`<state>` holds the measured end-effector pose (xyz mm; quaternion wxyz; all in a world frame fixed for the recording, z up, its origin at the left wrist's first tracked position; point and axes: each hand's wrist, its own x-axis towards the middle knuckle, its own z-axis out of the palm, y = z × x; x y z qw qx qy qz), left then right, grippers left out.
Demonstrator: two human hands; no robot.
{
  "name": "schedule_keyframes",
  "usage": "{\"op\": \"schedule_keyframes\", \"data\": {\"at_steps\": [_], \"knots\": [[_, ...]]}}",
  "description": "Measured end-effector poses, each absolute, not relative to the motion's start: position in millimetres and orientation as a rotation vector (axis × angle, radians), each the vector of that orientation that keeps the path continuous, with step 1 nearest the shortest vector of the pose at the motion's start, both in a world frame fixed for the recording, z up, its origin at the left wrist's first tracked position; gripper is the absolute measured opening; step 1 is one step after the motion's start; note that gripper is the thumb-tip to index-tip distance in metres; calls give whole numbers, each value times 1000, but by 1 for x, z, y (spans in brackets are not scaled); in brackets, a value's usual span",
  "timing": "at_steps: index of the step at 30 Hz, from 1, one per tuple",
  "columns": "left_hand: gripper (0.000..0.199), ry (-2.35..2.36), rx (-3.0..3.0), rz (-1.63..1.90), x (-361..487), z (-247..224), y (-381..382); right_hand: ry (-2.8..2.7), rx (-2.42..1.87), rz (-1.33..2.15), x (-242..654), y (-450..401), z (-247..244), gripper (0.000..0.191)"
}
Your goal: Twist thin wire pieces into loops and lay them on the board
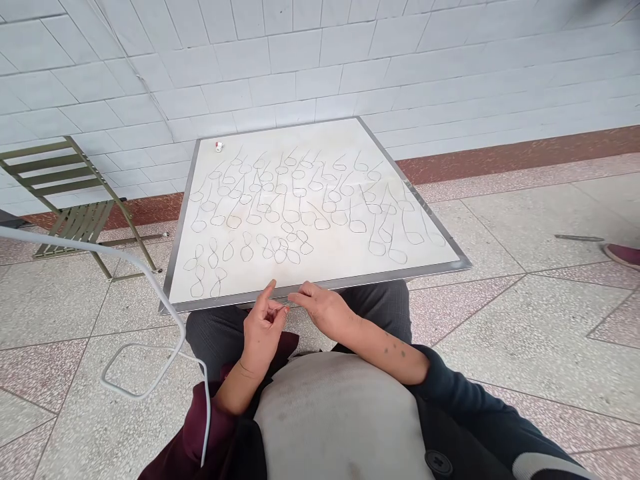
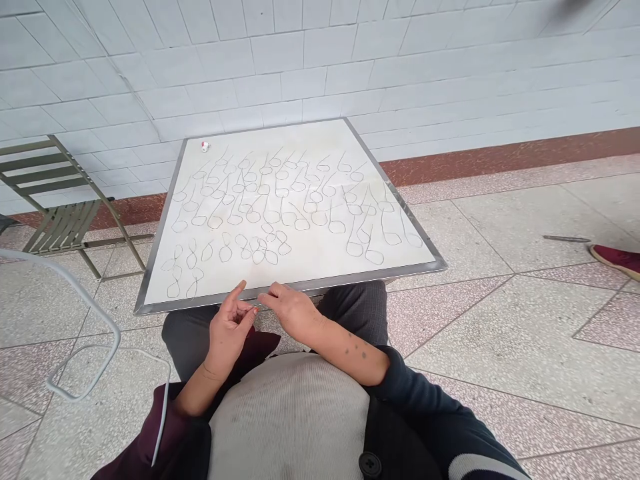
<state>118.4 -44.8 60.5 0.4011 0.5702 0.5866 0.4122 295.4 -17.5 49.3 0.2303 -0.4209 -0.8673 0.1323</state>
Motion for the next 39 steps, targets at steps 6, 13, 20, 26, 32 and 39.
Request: {"op": "schedule_keyframes", "data": {"at_steps": [6, 13, 20, 26, 32, 39], "knots": [[57, 1482, 1403, 1046, 119, 61, -44, -2396, -1217, 308, 294, -19, 51, 42], [55, 1480, 1400, 1035, 118, 61, -44, -2423, -1275, 270, 291, -22, 51, 40], [54, 1469, 1377, 1052, 117, 58, -43, -2476, -1227, 282, 292, -21, 59, 36], [49, 1451, 1381, 1025, 119, 63, -44, -2493, -1131, 288, 296, -18, 62, 37], [53, 1389, 1286, 1042, 117, 63, -43, -2093, -1190, 575, 289, -15, 53, 14], [59, 1303, 1175, 981, 115, 60, -41, -1749, -1193, 955, 276, -18, 42, 10]]}}
